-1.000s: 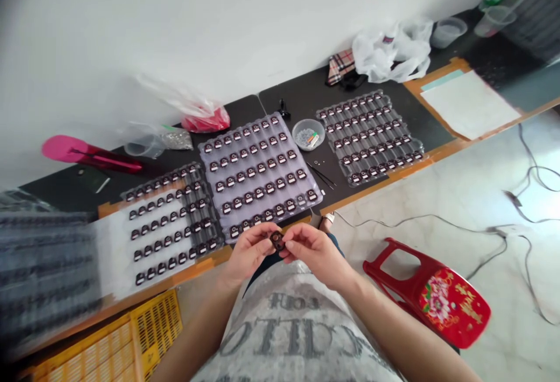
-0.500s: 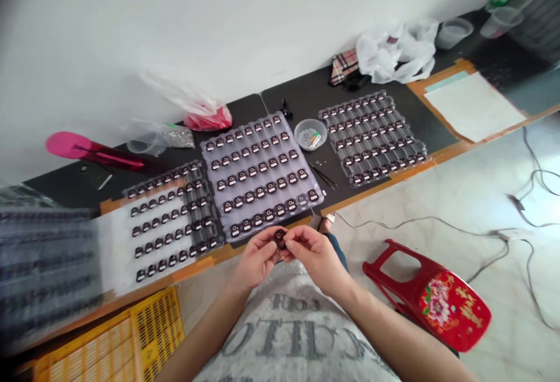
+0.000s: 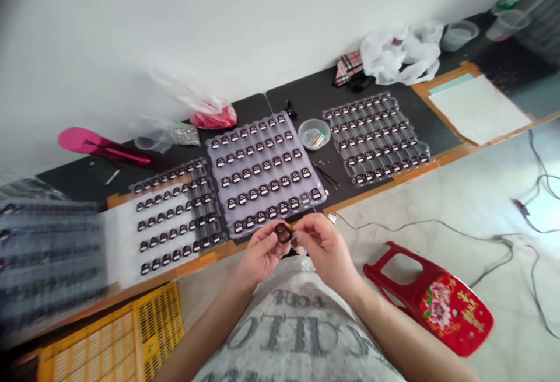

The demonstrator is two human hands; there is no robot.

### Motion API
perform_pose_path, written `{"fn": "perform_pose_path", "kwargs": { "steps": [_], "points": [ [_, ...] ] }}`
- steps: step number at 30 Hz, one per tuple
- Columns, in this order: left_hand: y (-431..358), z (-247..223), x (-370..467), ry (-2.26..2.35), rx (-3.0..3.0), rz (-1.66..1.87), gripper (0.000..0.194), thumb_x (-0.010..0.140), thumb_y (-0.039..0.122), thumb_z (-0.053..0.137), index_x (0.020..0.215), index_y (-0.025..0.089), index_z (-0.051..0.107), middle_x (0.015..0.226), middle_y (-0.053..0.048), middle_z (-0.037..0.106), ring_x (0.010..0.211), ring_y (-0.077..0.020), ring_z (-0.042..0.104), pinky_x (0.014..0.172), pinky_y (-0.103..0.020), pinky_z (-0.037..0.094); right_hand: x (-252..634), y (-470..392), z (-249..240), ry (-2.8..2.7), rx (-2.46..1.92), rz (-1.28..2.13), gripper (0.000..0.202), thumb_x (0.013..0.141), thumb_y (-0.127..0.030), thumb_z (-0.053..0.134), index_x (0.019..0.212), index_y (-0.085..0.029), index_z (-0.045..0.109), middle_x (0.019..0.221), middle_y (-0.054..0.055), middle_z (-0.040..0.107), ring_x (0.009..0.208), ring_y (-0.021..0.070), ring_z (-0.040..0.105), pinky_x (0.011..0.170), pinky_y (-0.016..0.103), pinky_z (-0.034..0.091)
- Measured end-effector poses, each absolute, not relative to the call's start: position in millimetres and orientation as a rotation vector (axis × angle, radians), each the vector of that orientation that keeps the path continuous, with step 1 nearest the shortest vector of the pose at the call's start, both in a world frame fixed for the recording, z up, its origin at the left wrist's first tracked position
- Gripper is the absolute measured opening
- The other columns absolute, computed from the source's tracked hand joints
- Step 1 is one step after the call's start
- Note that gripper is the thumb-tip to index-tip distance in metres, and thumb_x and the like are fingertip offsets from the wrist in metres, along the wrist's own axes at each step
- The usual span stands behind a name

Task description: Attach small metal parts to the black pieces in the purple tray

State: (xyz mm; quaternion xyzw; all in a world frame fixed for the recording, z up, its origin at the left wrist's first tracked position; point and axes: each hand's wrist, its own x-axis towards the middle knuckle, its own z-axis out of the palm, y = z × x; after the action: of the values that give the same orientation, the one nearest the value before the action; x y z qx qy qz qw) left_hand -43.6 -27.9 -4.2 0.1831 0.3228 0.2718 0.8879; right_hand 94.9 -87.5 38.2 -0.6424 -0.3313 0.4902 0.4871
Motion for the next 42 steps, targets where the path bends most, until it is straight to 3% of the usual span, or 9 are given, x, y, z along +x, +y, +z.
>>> {"fn": "perform_pose_path", "kwargs": {
  "steps": [6,13,27,42],
  "points": [
    [-23.0,2.5,-41.6,0.602,0.351,0.569,0.025,0.067,0.027,0.070,0.087,0.014,0.065,0.073,-0.002,0.058,0.055,-0.0054,0.045,0.054,-0.021,0.033,108.0,-68.3,55.4,-1.312,-1.626,0.852,0.007,0.083,-0.022,0.051,0.086,-0.021,0.057,0.083,0.003,0.059,0.077,0.0140,0.056,0.071,0.027,0.046],
    [-17.1,9.7,-39.6,0.598,0.351,0.578,0.030,0.064,0.030,0.072,0.087,0.014,0.063,0.069,-0.001,0.056,0.053,-0.0066,0.044,0.053,-0.022,0.032,110.5,-54.3,64.0,-1.637,-1.520,0.746,0.016,0.087,-0.017,0.043,0.090,-0.021,0.058,0.088,0.006,0.058,0.082,0.0149,0.056,0.074,0.028,0.047],
    [-6.7,17.7,-38.1,0.624,0.350,0.611,0.025,0.067,0.032,0.069,0.082,0.014,0.061,0.066,0.001,0.051,0.053,-0.0061,0.040,0.049,-0.020,0.030,105.9,-44.2,71.0,-1.644,-1.573,0.694,0.017,0.086,-0.013,0.042,0.088,-0.019,0.057,0.084,0.005,0.056,0.078,0.0139,0.055,0.073,0.027,0.047],
    [14.4,28.5,-43.7,0.640,0.507,0.566,0.031,0.063,0.033,0.072,0.085,0.014,0.061,0.067,0.000,0.056,0.050,-0.0054,0.042,0.050,-0.021,0.033,107.7,-44.6,60.9,-1.545,-1.391,0.634,0.013,0.085,-0.014,0.043,0.087,-0.022,0.053,0.086,0.004,0.060,0.083,0.0151,0.056,0.076,0.029,0.046]
  ]
}}
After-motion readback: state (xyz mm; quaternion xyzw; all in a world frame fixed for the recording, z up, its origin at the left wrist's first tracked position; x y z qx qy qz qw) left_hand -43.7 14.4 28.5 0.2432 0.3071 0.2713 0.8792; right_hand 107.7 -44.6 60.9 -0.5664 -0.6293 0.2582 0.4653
